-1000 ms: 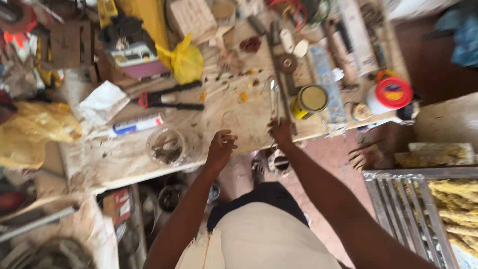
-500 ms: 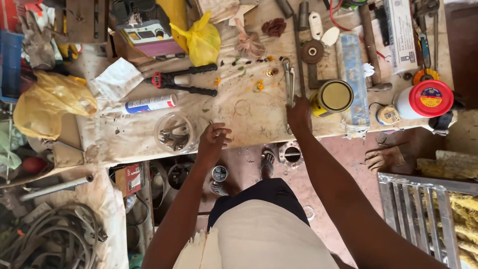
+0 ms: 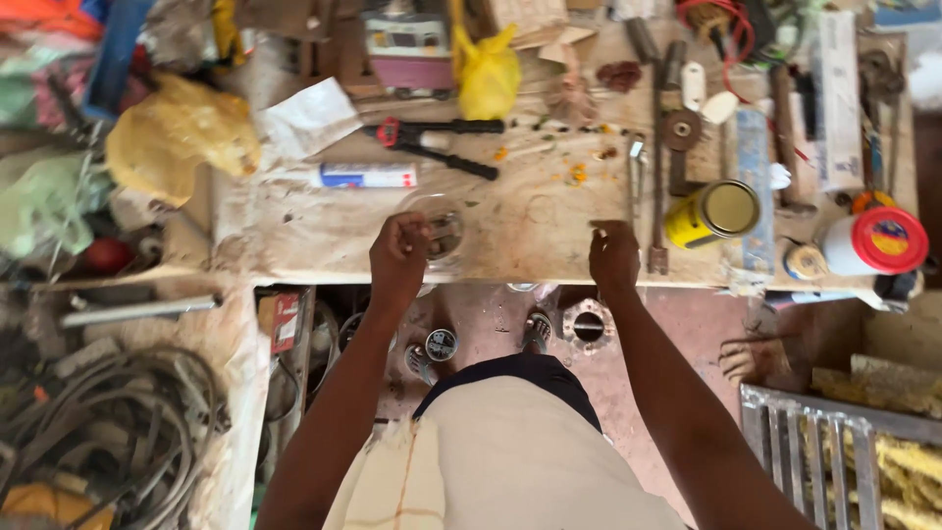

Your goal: Manipulating, sorting, and assembling small mechanical parts and tools on a workshop bench, including using a rivet gun and sealant.

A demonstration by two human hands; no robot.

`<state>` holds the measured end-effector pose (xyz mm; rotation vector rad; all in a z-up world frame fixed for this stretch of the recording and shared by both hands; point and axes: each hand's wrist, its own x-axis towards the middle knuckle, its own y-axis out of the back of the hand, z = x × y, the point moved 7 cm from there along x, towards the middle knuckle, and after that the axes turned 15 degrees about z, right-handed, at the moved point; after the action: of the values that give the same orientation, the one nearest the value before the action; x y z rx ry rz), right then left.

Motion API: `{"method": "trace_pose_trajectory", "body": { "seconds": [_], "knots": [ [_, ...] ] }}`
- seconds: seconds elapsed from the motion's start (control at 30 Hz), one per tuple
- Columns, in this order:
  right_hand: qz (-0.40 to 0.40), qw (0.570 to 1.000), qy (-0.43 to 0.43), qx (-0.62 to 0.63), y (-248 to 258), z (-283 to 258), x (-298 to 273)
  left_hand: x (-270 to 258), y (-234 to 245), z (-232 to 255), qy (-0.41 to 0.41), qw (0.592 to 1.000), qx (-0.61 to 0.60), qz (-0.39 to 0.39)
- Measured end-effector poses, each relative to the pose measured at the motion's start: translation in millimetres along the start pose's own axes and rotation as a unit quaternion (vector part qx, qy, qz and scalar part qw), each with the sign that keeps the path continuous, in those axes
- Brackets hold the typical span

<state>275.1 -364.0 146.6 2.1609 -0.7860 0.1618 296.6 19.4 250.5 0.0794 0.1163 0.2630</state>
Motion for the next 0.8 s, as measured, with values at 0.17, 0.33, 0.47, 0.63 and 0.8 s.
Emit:
{"method": "trace_pose_trajectory", "body": {
  "seconds": [0.17,0.33,0.47,0.63,0.8],
  "knots": [
    [-0.074,0.980,0.030,0.184,-13.8,-125.4,-28.0,11.5,37.1,13.8,-0.169,0.970,0.142,0.102],
    [-0.152,0.961,0.098,0.211,-22.3,-240.2,-27.5,4.6,21.0,21.0,-0.303,0.938,0.155,0.070],
    [-0.143,0.915,0.376,-0.015,-68.6,-272.5,-28.5,6.9,11.6,11.2,-0.313,0.933,0.175,0.037],
    [-0.189,0.788,0.521,-0.269,-125.7,-272.7,-41.4,6.0,11.3,-1.3,-0.357,0.920,0.151,0.063],
    [-0.248,0.778,0.491,-0.304,-135.3,-276.2,-42.3,6.3,7.8,-3.5,-0.336,0.927,0.152,0.065]
  ]
}}
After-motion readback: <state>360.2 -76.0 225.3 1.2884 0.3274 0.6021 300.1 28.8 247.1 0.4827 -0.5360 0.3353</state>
